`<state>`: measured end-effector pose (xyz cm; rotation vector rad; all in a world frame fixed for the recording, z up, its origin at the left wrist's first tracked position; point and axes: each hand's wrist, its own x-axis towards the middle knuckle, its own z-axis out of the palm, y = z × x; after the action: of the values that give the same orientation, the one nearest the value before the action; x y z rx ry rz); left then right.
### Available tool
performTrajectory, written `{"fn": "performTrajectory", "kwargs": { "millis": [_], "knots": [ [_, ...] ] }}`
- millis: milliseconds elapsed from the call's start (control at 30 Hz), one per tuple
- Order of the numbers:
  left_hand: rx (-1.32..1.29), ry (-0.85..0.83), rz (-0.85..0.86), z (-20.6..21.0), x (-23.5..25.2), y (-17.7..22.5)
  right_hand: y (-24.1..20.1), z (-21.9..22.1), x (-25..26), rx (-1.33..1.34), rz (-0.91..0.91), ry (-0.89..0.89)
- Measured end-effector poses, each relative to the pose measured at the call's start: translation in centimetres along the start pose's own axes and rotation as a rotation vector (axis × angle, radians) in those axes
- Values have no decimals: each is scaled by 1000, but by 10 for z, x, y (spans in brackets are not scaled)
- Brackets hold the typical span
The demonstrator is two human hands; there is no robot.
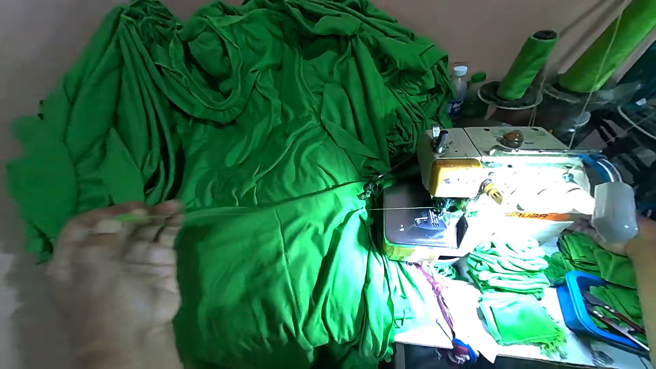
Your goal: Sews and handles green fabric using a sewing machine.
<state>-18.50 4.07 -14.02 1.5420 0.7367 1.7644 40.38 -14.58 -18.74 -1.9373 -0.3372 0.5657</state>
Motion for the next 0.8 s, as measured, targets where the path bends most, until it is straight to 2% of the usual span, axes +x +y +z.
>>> {"fn": "performTrajectory", "kwargs": {
  "millis": [33,67,133,200,300,433,467,533,600,700,800],
  "knots": [
    [85,114,-31,-16,-3,-7,1,0,1,-9,3,13],
    [284,184,-63,-29,-8,-14,1,1,2,-5,5,17],
    [794,93,-114,-40,-26,-22,0,1,3,-9,11,28],
    [1025,-31,-26,-24,-43,-20,1,0,6,-21,31,37],
    [958,-114,202,37,-60,-5,4,0,13,-42,24,26],
    [587,-300,320,146,-71,-14,2,3,8,-71,6,48],
    [539,-360,286,174,-74,-14,0,4,5,-65,9,44],
    [541,-534,93,220,-75,-1,-4,5,-2,-57,18,37],
    [615,-700,-31,250,-72,-6,-7,6,-8,-35,12,41],
    [654,-758,21,274,-76,-33,-6,3,-5,-34,12,27],
    [683,-724,31,282,-82,-41,-20,9,-14,-240,56,25]
  ]
}}
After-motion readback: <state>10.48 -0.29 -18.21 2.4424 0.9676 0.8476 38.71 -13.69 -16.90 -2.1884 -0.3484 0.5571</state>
